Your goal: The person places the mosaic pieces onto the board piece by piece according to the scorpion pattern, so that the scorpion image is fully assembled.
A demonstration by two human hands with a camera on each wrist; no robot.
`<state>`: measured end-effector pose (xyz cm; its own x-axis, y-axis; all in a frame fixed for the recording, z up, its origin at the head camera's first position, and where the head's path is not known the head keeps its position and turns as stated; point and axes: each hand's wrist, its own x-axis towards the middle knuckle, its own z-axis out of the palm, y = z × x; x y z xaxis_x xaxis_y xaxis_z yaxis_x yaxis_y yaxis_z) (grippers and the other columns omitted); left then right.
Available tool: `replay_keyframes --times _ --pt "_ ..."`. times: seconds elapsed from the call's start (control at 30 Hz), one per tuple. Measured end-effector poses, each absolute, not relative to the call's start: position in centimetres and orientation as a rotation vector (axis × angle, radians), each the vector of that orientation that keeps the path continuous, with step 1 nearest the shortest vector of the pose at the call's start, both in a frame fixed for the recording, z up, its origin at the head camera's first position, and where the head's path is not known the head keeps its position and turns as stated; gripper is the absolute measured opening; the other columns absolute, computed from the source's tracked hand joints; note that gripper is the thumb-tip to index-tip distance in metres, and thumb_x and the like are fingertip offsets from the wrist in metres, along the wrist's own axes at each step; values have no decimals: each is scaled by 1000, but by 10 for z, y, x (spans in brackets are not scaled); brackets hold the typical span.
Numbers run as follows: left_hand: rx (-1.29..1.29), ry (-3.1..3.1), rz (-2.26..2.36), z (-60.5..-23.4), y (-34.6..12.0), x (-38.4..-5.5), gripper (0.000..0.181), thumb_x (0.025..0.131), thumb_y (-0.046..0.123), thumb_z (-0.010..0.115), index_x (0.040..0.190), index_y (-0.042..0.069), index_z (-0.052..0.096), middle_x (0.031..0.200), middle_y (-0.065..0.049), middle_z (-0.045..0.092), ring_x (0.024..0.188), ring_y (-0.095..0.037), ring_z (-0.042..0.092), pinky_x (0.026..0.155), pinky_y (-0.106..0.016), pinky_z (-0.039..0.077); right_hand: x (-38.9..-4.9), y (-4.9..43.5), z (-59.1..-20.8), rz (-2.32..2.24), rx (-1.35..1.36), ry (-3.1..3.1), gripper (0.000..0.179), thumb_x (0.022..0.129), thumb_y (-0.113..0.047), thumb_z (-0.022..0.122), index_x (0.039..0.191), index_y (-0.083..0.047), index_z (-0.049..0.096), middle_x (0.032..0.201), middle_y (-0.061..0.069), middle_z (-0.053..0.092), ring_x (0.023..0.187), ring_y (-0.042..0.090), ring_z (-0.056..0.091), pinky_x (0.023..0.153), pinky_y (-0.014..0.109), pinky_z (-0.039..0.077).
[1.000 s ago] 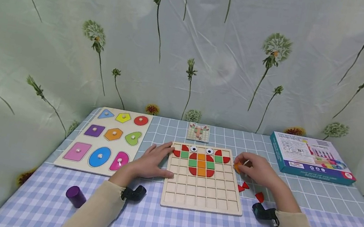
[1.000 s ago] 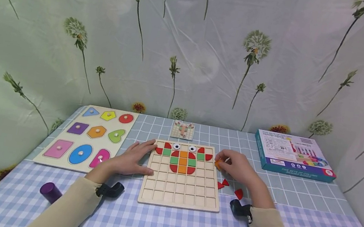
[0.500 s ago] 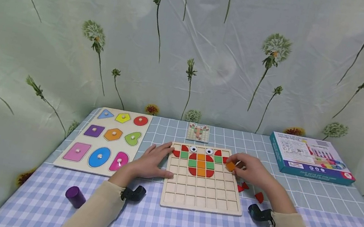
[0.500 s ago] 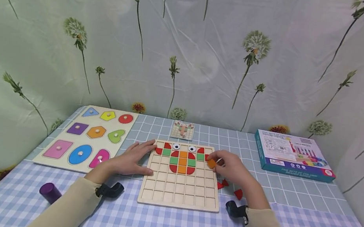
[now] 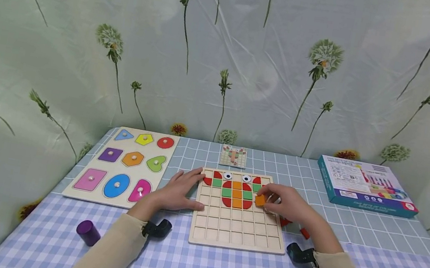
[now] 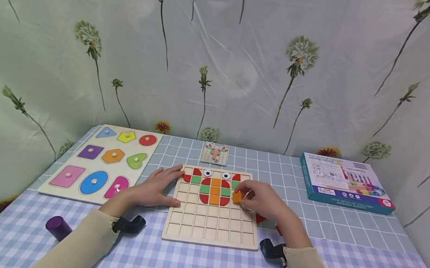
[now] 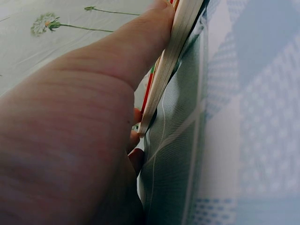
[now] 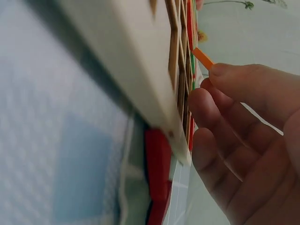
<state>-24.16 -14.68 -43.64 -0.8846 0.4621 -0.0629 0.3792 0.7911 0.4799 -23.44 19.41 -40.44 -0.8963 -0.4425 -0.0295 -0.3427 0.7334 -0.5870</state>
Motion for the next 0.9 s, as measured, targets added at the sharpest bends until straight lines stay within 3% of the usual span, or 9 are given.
replay_keyframes --times 0.9 --pt "656 2798 686 -438 -147 -243 97 82 58 73 159 16 29 169 -2 16 157 -23 16 128 -52 4 -223 164 -408 -901 -754 2639 20 87 -14 76 106 -16 70 89 -5 66 78 12 56 69 20 51"
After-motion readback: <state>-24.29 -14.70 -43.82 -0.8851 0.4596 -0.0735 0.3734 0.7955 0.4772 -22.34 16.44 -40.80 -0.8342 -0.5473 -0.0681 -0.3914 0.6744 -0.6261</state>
